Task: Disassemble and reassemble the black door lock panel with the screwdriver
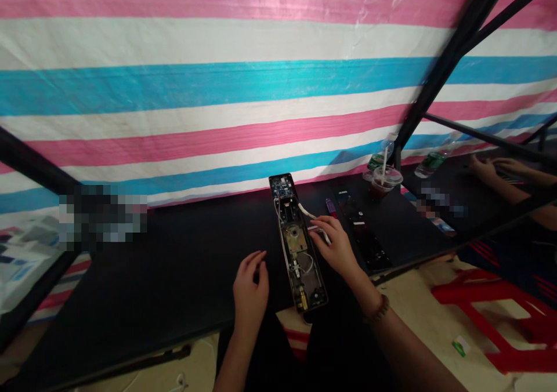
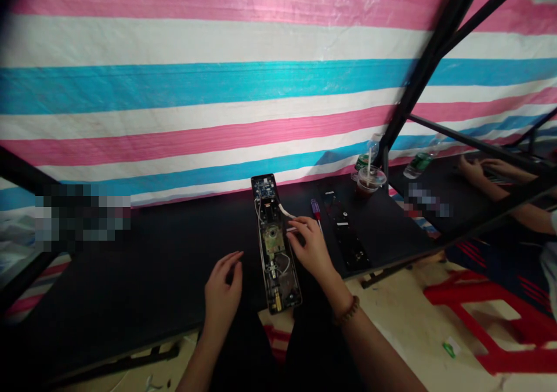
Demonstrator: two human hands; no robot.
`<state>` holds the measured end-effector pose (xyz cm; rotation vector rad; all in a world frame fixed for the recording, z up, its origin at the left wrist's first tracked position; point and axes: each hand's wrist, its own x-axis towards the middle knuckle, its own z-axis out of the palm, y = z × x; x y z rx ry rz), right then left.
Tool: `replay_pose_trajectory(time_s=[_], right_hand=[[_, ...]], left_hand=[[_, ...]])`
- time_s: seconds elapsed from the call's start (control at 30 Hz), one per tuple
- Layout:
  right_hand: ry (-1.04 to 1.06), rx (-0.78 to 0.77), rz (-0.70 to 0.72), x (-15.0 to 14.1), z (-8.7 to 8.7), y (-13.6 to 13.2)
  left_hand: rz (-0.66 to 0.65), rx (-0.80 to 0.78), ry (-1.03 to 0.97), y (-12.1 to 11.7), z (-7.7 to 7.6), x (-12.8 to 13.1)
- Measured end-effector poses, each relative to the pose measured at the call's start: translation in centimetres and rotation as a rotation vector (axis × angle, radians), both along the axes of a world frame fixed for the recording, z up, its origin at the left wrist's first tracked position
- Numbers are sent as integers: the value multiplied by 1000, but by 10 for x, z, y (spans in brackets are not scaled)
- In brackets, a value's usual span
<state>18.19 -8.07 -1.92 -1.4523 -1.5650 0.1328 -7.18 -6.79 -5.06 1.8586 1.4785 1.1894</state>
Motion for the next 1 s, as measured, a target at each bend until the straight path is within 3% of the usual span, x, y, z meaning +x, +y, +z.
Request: replay_pose_trajectory(time_s=[0.07, 0.17, 0.27, 0.43, 0.57, 0.67, 0.83, 0.9, 1.0], right_hand=[[-23, -59, -175, 25, -5, -6], [-152, -300, -396, 61, -12, -8], [-222, -440, -376, 78, -17, 1], [-246, -501, -351, 92, -12, 23], [-234, -502, -451, 127, 2, 22], [-212, -504, -479, 148, 5, 1], [-78, -416, -428, 144, -22, -62], [31, -333, -428, 137, -36, -86], [159, -290, -374, 127, -52, -108]], left_hand=[[106, 16, 139, 18, 2, -27], [56, -43, 332, 46, 2, -49], [-42, -88, 417, 63, -1, -48], [0, -95, 454, 64, -3, -36], [84, 40, 326, 41, 2, -27], [79, 55, 133, 7, 6, -9], [-91, 4, -68, -55, 17, 43], [-146, 39, -98, -69, 27, 64], [-364, 1, -124, -77, 43, 92]])
